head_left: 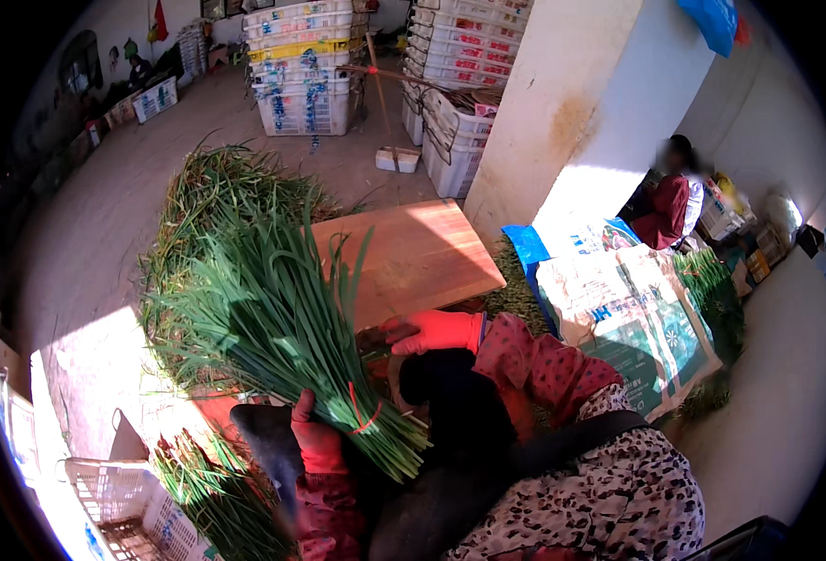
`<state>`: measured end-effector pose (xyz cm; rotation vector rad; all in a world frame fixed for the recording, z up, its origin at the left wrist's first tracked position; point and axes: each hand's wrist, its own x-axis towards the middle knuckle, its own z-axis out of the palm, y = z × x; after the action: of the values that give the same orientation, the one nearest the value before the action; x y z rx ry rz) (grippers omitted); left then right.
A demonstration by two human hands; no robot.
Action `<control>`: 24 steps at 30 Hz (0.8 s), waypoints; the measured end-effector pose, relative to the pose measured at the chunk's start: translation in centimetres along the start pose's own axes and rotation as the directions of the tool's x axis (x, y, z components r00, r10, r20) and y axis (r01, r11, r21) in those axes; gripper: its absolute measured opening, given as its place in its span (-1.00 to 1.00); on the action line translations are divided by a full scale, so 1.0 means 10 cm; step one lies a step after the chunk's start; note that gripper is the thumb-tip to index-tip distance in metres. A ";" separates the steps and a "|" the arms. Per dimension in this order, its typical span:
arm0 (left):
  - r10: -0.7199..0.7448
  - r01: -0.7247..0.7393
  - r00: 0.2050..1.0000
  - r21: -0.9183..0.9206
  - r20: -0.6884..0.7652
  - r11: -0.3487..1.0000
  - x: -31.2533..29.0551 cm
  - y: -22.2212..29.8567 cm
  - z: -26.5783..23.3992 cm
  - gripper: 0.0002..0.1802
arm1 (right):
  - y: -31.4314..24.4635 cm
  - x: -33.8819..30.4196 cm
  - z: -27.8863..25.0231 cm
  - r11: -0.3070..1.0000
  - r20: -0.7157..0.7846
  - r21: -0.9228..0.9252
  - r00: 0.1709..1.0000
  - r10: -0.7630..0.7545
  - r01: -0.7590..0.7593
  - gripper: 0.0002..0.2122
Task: The person bundles green onions together by hand and ties them with a red string. Then the person sorts individual green onions while sitting on the floor, stripping off outer layers and roots.
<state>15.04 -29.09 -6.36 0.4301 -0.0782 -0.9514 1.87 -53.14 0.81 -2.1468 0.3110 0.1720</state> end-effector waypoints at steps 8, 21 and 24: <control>0.403 -0.333 0.915 0.626 0.033 0.705 0.08 0.03 -0.07 -0.52 | -0.44 0.51 0.81 0.711 -0.328 0.683 0.940 0.092 0.168 -0.50; 0.372 -0.234 0.911 0.520 -0.177 0.821 0.17 -0.03 0.03 -0.67 | -0.59 0.23 1.01 0.652 -0.473 0.731 0.838 0.273 0.200 -0.64; 0.266 -0.183 0.940 0.340 -0.215 0.922 0.18 -0.10 0.00 -0.69 | -0.56 0.15 1.06 0.583 -0.479 0.781 0.814 0.329 0.223 -0.65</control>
<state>15.28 -31.01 -7.01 0.8214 -0.0429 -0.6472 4.85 -41.58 -1.04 -1.1748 0.6701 -0.5461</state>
